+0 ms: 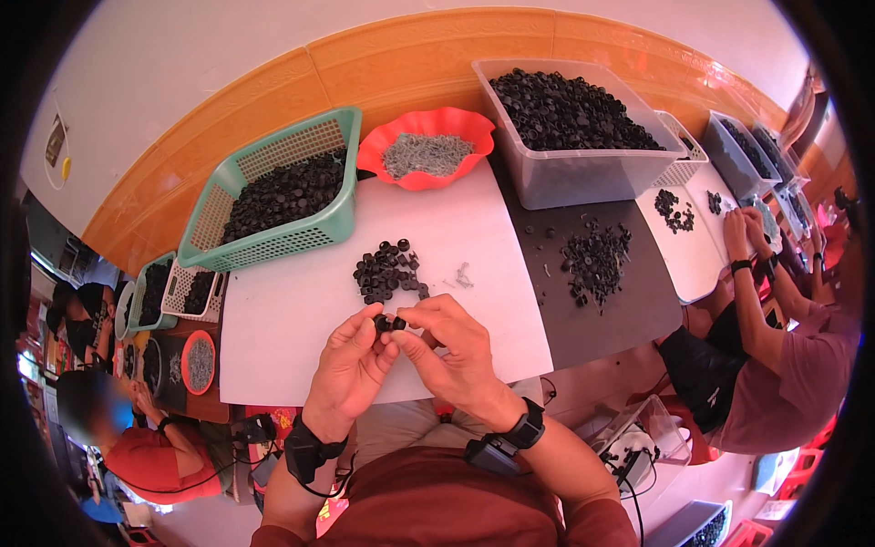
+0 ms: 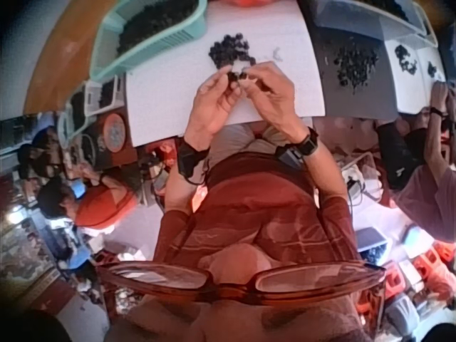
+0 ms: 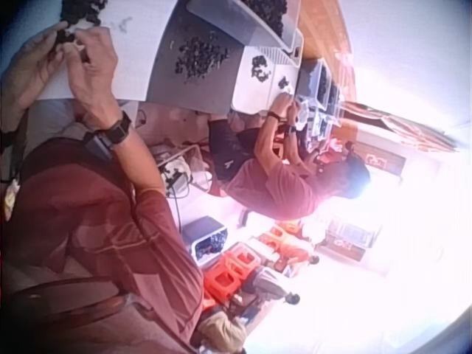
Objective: Manual assembly of small black plastic or rubber components on a work surface.
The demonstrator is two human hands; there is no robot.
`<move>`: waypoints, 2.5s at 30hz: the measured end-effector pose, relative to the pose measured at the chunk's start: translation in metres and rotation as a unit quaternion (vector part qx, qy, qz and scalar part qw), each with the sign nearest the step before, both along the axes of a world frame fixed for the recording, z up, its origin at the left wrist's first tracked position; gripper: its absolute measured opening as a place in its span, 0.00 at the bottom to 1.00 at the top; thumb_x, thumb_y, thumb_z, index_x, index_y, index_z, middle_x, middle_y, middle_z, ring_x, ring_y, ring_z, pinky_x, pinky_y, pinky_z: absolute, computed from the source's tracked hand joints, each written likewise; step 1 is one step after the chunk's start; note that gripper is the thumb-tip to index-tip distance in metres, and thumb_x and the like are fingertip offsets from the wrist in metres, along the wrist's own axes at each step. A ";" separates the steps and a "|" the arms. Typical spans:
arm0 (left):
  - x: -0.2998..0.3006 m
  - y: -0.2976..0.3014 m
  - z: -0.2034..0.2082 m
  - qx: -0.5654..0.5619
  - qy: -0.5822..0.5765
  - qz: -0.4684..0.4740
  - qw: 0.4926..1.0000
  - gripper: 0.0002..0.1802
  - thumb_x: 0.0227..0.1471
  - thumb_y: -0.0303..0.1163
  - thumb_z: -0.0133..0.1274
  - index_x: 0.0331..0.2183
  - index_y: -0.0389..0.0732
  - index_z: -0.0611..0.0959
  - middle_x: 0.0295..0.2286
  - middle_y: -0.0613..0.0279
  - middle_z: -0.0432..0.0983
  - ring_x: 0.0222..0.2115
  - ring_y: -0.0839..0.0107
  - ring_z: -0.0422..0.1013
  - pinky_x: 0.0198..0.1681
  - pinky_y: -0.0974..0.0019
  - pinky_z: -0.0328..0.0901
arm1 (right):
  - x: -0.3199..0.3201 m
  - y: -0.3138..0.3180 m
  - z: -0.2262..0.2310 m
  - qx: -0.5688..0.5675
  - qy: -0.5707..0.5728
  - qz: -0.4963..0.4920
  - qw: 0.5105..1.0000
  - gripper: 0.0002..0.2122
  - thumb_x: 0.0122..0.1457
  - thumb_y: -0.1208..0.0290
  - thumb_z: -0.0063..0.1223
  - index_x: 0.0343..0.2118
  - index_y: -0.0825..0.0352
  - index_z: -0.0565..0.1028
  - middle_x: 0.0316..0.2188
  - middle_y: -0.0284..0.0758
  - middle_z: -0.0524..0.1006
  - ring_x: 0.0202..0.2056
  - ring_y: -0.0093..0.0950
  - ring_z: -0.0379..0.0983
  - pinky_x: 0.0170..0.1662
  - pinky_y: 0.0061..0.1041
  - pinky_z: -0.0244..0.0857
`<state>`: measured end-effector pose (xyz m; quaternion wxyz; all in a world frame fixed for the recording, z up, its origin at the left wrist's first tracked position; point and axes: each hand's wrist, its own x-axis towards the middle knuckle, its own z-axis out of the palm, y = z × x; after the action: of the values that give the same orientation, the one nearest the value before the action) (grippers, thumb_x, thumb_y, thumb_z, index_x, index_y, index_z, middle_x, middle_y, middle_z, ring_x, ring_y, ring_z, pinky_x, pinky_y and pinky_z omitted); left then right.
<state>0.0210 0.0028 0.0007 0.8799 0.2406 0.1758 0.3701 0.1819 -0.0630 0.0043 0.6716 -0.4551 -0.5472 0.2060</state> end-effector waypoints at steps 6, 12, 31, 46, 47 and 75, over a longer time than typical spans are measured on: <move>0.000 0.001 0.002 -0.002 0.031 0.006 0.999 0.15 0.63 0.29 0.52 0.50 0.36 0.79 0.37 0.60 0.78 0.38 0.73 0.76 0.46 0.67 0.76 | 0.001 0.002 0.001 0.007 -0.047 0.000 0.999 0.12 0.57 0.81 0.61 0.44 0.71 0.78 0.35 0.38 0.76 0.27 0.21 0.74 0.27 0.18 0.69; 0.000 -0.001 0.001 0.003 0.037 0.009 0.999 0.15 0.63 0.31 0.53 0.49 0.36 0.79 0.36 0.61 0.78 0.37 0.74 0.76 0.46 0.68 0.75 | -0.001 0.002 0.002 0.014 -0.051 0.003 0.999 0.12 0.57 0.82 0.61 0.44 0.71 0.78 0.35 0.38 0.76 0.28 0.22 0.75 0.27 0.19 0.70; 0.001 -0.001 -0.001 0.011 0.026 -0.001 1.000 0.15 0.63 0.38 0.53 0.45 0.39 0.79 0.36 0.63 0.78 0.36 0.75 0.75 0.43 0.70 0.73 | -0.002 0.000 0.003 0.018 -0.056 0.007 0.998 0.12 0.56 0.82 0.61 0.44 0.71 0.78 0.35 0.38 0.76 0.28 0.25 0.76 0.28 0.21 0.71; 0.002 -0.002 0.000 0.035 0.039 -0.011 0.999 0.13 0.63 0.36 0.54 0.45 0.39 0.81 0.38 0.64 0.80 0.37 0.75 0.76 0.44 0.69 0.73 | -0.002 0.000 0.000 0.021 -0.084 -0.006 0.996 0.12 0.55 0.81 0.64 0.44 0.70 0.79 0.33 0.37 0.76 0.26 0.20 0.72 0.26 0.18 0.67; 0.002 -0.002 0.000 0.037 0.042 -0.007 0.998 0.12 0.63 0.35 0.54 0.45 0.40 0.81 0.38 0.64 0.80 0.37 0.75 0.76 0.44 0.69 0.73 | -0.001 0.000 0.000 0.015 -0.092 -0.006 0.996 0.13 0.55 0.81 0.64 0.44 0.70 0.79 0.33 0.37 0.76 0.26 0.20 0.72 0.26 0.18 0.67; 0.005 -0.011 0.004 0.080 0.079 0.035 0.993 0.16 0.64 0.31 0.51 0.49 0.32 0.79 0.42 0.57 0.79 0.41 0.70 0.76 0.47 0.64 0.73 | -0.003 0.001 -0.004 0.044 -0.106 -0.043 0.992 0.13 0.54 0.82 0.64 0.43 0.71 0.79 0.32 0.38 0.77 0.25 0.22 0.73 0.25 0.19 0.68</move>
<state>0.0258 -0.0080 0.0048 0.8277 0.3321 0.2234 0.3934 0.1793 -0.0624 0.0002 0.6373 -0.4675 -0.6039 0.1033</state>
